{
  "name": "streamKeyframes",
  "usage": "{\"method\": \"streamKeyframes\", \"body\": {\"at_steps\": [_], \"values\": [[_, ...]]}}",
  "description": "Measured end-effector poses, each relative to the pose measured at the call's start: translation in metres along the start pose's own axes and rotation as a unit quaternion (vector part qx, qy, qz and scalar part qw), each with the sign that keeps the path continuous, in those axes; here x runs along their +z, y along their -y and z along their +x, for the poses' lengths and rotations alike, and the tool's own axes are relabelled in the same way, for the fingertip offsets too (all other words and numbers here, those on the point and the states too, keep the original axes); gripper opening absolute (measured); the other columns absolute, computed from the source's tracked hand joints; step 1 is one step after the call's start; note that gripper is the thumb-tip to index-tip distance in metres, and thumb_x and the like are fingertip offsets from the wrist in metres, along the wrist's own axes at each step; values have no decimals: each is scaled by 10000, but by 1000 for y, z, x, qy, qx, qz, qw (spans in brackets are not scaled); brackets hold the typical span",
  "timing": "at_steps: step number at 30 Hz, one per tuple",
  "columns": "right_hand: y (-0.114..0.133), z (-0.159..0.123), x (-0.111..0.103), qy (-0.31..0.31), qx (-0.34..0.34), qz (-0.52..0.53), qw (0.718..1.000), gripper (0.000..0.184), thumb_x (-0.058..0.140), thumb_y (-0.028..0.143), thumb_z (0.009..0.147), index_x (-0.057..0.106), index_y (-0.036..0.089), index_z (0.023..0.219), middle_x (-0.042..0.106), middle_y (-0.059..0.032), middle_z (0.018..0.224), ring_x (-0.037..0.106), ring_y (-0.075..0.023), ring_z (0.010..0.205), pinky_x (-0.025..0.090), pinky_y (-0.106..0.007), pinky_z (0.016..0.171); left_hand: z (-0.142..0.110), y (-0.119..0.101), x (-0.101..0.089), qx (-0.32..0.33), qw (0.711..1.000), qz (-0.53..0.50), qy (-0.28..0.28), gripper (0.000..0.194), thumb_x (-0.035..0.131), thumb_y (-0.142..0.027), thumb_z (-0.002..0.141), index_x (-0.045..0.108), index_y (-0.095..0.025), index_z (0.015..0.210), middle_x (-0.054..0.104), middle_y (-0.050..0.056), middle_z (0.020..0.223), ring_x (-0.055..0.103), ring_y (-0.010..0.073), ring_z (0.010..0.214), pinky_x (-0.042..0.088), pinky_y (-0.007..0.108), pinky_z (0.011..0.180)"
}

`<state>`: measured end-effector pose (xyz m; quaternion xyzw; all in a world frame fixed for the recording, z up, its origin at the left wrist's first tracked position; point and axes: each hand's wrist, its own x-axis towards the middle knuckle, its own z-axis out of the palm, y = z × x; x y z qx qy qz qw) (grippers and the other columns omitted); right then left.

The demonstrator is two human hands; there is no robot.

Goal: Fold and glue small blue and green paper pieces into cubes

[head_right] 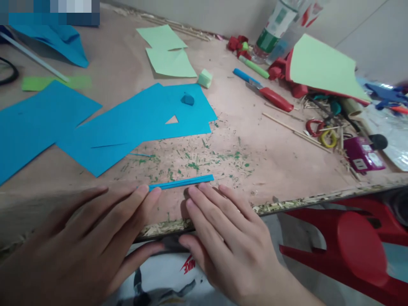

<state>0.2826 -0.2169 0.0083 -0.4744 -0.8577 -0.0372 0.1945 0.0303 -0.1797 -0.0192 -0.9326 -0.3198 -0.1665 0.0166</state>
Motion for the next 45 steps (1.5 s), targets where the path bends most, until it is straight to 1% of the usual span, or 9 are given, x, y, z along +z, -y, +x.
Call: {"method": "streamKeyframes", "body": {"at_steps": [6, 16, 23, 27, 31, 33, 36, 39, 45], "values": [[0, -2, 5, -2, 11, 2, 1000, 312, 680, 230, 1015, 744, 85, 1285, 777, -145, 1335, 735, -261, 1289, 497, -401, 1232, 3, -1, -2, -4, 1000, 6, 5, 496, 499, -424, 1114, 627, -83, 1450, 723, 179, 1351, 649, 372, 1270, 414, 541, 1146], [-5, -6, 5, 14, 16, -4, 1000, 371, 686, 286, 1026, 715, 96, 1343, 760, -159, 1371, 714, -284, 1322, 493, -455, 1232, 1, -1, -1, -6, 1000, 2, 8, 477, 508, -425, 1116, 628, -113, 1455, 718, 171, 1367, 646, 368, 1282, 436, 548, 1128], [-7, -7, 4, 31, 24, 14, 999, 416, 702, 295, 1013, 701, 92, 1376, 751, -166, 1390, 698, -291, 1343, 468, -466, 1250, 3, 0, -1, 5, 1000, 23, 1, 500, 528, -419, 1110, 616, -78, 1465, 736, 175, 1328, 665, 367, 1226, 448, 547, 1089], [-9, -8, 2, 41, 36, 19, 998, 422, 697, 312, 1024, 694, 95, 1385, 738, -160, 1410, 698, -287, 1344, 433, -473, 1274, 4, -1, -2, 6, 1000, 28, 6, 542, 513, -443, 1113, 586, -77, 1508, 750, 164, 1300, 669, 365, 1196, 443, 547, 1069], [-4, -2, 0, 36, 38, 6, 999, 396, 678, 319, 1046, 702, 95, 1371, 733, -130, 1424, 675, -253, 1376, 372, -420, 1311, 5, -2, -4, -5, 1000, 26, 13, 527, 482, -421, 1124, 601, -57, 1485, 743, 166, 1315, 657, 362, 1212, 440, 540, 1065], [0, 5, 0, 46, 12, 17, 999, 397, 665, 340, 1060, 703, 100, 1374, 710, -103, 1463, 636, -237, 1421, 278, -409, 1353, 6, -3, -5, -7, 999, 28, 16, 511, 462, -400, 1129, 609, -49, 1471, 741, 168, 1314, 650, 356, 1219, 438, 533, 1062], [5, 15, 0, 100, -49, 62, 992, 511, 618, 439, 1084, 647, 91, 1458, 604, -83, 1581, 550, -224, 1503, 159, -405, 1380, 7, -5, -6, -11, 999, 25, 17, 470, 456, -380, 1127, 663, -50, 1390, 740, 173, 1307, 650, 350, 1200, 438, 529, 1045], [4, 18, 1, 132, -56, 73, 987, 602, 548, 486, 1111, 563, 61, 1536, 519, -87, 1650, 480, -203, 1552, 141, -370, 1376, 9, -6, -6, -20, 999, 20, 18, 455, 491, -364, 1120, 667, -44, 1391, 751, 162, 1303, 648, 343, 1198, 423, 528, 1063], [-6, 10, -2, 155, -39, 38, 986, 538, 528, 413, 1128, 532, 94, 1561, 528, -82, 1649, 465, -189, 1561, 139, -391, 1381, 12, -5, -6, -33, 999, -11, -3, 480, 500, -391, 1126, 652, -46, 1424, 767, 124, 1309, 657, 319, 1202, 416, 527, 1062]]}}
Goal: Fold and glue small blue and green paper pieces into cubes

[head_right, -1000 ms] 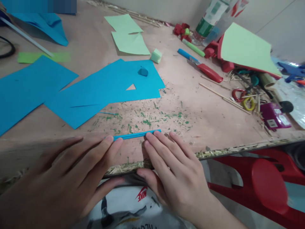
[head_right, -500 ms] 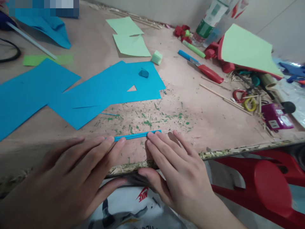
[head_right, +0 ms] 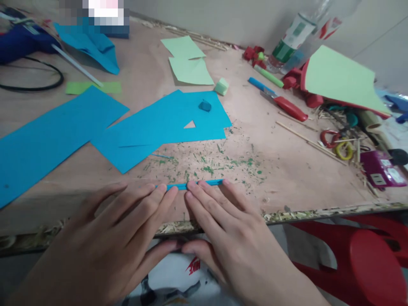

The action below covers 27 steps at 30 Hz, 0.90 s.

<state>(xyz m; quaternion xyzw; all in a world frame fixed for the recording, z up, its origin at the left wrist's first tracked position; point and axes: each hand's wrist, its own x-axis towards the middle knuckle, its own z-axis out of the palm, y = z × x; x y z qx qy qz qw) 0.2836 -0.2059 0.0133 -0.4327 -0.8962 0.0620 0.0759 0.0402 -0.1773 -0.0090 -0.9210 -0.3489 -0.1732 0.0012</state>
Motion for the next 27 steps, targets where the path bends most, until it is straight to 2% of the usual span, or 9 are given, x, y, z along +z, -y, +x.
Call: {"method": "streamKeyframes", "body": {"at_steps": [5, 10, 14, 16, 19, 21, 23, 25, 27], "values": [[-11, -13, -4, -4, 42, -23, 999, 525, 517, 378, 1128, 494, 130, 1590, 586, -111, 1603, 549, -229, 1503, 260, -480, 1355, -5, 4, -3, 6, 1000, -24, 13, 528, 494, -453, 1125, 628, -52, 1440, 745, 137, 1348, 632, 315, 1230, 406, 515, 1059], [-16, -19, -6, -51, 91, -3, 994, 395, 544, 211, 1106, 579, 207, 1499, 694, -70, 1500, 664, -203, 1385, 353, -444, 1293, -3, 14, -6, 7, 998, -60, 11, 471, 468, -467, 1127, 673, -117, 1365, 765, 116, 1291, 648, 302, 1184, 413, 487, 1041], [-16, -2, -6, -138, 83, 40, 986, 239, 564, 108, 1070, 712, 176, 1244, 813, -72, 1266, 760, -206, 1153, 507, -422, 1112, 16, 25, -7, 38, 997, -59, 25, 310, 461, -201, 1089, 770, -185, 1089, 792, 58, 993, 693, 272, 874, 449, 442, 766], [-17, 10, -5, -149, 57, 51, 986, 187, 583, 119, 1064, 740, 152, 1161, 812, -97, 1191, 739, -244, 1087, 559, -427, 978, 26, 33, -12, 66, 995, -59, 48, 286, 494, -153, 1048, 776, -199, 1061, 788, 52, 971, 698, 267, 841, 454, 423, 718], [-20, 25, -3, -106, 46, 51, 992, 187, 590, 170, 1072, 771, 147, 1112, 776, -117, 1100, 694, -271, 992, 566, -417, 839, 40, 44, -30, 51, 995, -70, 56, 245, 531, -219, 1064, 764, -231, 1141, 806, 49, 1132, 728, 262, 959, 506, 397, 796], [-23, 31, -1, -95, 42, 56, 993, 208, 583, 202, 1082, 780, 136, 1091, 751, -124, 1047, 676, -264, 954, 557, -404, 818, 51, 48, -50, -5, 998, -69, -4, 268, 508, -275, 1098, 748, -225, 1206, 807, 61, 1192, 734, 267, 1058, 526, 394, 890], [-26, 34, -1, -84, 26, 53, 995, 228, 570, 215, 1093, 781, 130, 1069, 736, -122, 1021, 667, -251, 932, 544, -386, 810, 66, 49, -74, -79, 990, -49, -106, 301, 506, -345, 1102, 755, -207, 1199, 813, 81, 1181, 742, 285, 1051, 532, 397, 883], [-29, 35, -2, -63, 6, 34, 997, 235, 558, 216, 1100, 773, 130, 1056, 732, -118, 1009, 659, -244, 918, 528, -377, 817, 89, 45, -99, -129, 979, -25, -155, 291, 539, -372, 1080, 773, -226, 1174, 811, 72, 1172, 743, 279, 1018, 527, 381, 876], [-31, 35, -3, -48, -1, 14, 999, 237, 540, 202, 1103, 756, 136, 1033, 733, -110, 990, 654, -242, 910, 513, -377, 837, 117, 40, -122, -126, 979, -11, -159, 317, 554, -425, 1065, 788, -229, 1155, 806, 57, 1078, 736, 273, 959, 510, 382, 879]]}}
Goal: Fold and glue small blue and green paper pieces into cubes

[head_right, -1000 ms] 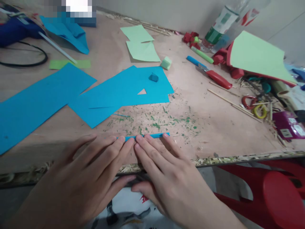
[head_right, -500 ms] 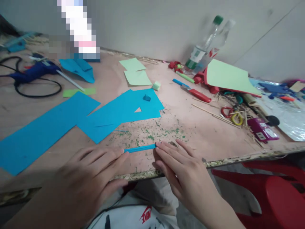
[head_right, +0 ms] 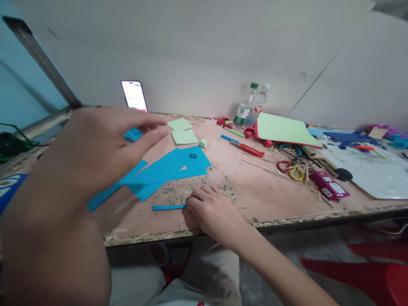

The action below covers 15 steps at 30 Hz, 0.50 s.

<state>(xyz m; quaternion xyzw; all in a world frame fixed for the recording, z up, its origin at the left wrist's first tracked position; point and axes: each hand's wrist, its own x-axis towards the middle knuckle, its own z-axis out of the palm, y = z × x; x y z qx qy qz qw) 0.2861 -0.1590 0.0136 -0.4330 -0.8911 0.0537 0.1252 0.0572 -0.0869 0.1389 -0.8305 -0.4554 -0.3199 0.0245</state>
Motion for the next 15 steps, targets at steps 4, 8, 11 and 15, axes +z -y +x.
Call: {"method": "streamKeyframes", "body": {"at_steps": [4, 8, 11, 15], "values": [[-2, 2, -5, -23, 57, 21, 998, 219, 526, 156, 1086, 713, 161, 972, 745, -87, 931, 674, -234, 883, 482, -340, 804, 59, -19, -4, 100, 984, -25, 142, 439, 473, -417, 1074, 788, -152, 921, 697, 34, 797, 708, 236, 854, 464, 342, 823], [-10, 14, -15, -53, 116, 80, 989, 161, 575, 152, 1052, 717, 183, 984, 776, -69, 923, 692, -216, 834, 426, -298, 725, 75, -2, 25, 211, 926, -74, 305, 298, 591, -392, 1012, 779, -185, 908, 746, 34, 826, 656, 191, 746, 408, 313, 700], [-22, 35, -21, -58, 106, 115, 986, 174, 577, 139, 1037, 729, 195, 976, 782, -60, 920, 689, -204, 816, 397, -287, 706, 53, 33, 50, 220, 915, -99, 322, 243, 611, -393, 1016, 779, -221, 979, 793, 37, 971, 688, 215, 877, 416, 312, 742], [-39, 74, -25, -65, 67, 138, 986, 170, 588, 124, 1002, 733, 191, 944, 782, -59, 897, 667, -199, 769, 389, -286, 685, 13, 74, 68, 130, 923, -190, 309, 251, 762, -433, 917, 722, -220, 1044, 763, 36, 993, 684, 224, 893, 431, 300, 740]]}}
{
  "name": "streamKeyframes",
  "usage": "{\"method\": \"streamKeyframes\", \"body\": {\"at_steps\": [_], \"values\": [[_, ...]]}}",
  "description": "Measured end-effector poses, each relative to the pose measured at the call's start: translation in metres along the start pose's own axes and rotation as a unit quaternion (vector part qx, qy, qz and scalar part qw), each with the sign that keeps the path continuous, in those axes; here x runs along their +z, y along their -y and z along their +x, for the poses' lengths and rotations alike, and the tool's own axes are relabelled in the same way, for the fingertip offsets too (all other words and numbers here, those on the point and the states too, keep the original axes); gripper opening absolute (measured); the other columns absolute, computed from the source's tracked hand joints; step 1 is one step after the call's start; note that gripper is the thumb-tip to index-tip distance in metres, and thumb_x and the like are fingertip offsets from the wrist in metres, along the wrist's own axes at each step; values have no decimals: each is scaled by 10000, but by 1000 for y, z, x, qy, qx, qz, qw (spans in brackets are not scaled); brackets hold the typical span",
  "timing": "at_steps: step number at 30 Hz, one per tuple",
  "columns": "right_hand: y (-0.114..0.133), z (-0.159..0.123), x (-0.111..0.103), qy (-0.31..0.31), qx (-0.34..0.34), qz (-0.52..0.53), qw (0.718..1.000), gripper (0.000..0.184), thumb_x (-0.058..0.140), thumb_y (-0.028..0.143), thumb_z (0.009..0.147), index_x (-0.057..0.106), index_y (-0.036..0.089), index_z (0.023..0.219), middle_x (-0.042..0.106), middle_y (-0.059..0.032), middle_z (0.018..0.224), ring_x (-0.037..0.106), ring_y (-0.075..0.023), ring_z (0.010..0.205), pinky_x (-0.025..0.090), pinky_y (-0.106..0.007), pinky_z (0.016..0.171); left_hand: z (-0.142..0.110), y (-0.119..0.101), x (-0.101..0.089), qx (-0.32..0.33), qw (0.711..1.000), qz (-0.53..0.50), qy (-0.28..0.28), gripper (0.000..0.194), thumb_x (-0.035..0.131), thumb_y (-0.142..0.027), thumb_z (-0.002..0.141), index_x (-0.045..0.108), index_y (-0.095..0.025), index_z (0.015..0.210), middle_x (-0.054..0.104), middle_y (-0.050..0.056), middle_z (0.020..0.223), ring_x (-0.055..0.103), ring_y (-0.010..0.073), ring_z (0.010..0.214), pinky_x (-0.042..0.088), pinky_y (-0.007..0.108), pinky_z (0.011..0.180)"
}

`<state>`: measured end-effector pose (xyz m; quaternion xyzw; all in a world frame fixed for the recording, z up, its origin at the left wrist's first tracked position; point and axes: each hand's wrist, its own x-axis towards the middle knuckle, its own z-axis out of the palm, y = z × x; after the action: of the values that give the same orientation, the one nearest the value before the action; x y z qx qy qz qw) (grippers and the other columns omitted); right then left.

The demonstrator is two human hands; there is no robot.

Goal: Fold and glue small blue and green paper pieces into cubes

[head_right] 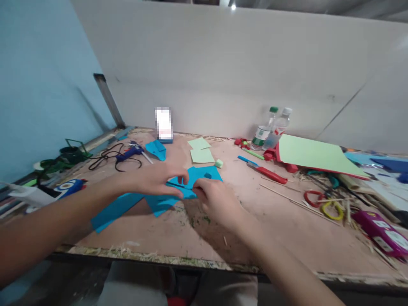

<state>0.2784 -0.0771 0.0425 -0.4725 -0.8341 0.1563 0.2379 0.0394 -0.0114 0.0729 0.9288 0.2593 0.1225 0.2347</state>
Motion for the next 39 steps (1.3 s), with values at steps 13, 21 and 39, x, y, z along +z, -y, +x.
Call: {"method": "streamKeyframes", "body": {"at_steps": [13, 21, 39], "values": [[-11, 24, 26, -95, 11, 57, 994, 195, 595, 321, 993, 728, 212, 901, 743, -32, 759, 672, -210, 649, 506, -300, 616, -15, 16, 28, -128, 979, -21, -155, 142, 662, -301, 968, 727, -208, 1053, 810, 57, 1032, 739, 245, 973, 502, 317, 861], [-25, 17, 38, -60, 4, -56, 997, 114, 662, 176, 883, 707, 274, 920, 729, 7, 769, 644, -179, 630, 469, -250, 574, -12, 10, 42, -153, 980, 46, -116, 108, 674, -259, 916, 740, -243, 999, 822, 58, 1048, 745, 281, 1004, 482, 331, 847], [-4, 6, 33, -61, 38, 14, 997, 64, 667, 155, 923, 677, 215, 902, 736, -22, 867, 664, -187, 777, 483, -269, 682, -10, 6, 45, -226, 956, -113, -152, 151, 743, -283, 776, 657, -197, 686, 712, 14, 732, 637, 216, 757, 435, 307, 711]]}}
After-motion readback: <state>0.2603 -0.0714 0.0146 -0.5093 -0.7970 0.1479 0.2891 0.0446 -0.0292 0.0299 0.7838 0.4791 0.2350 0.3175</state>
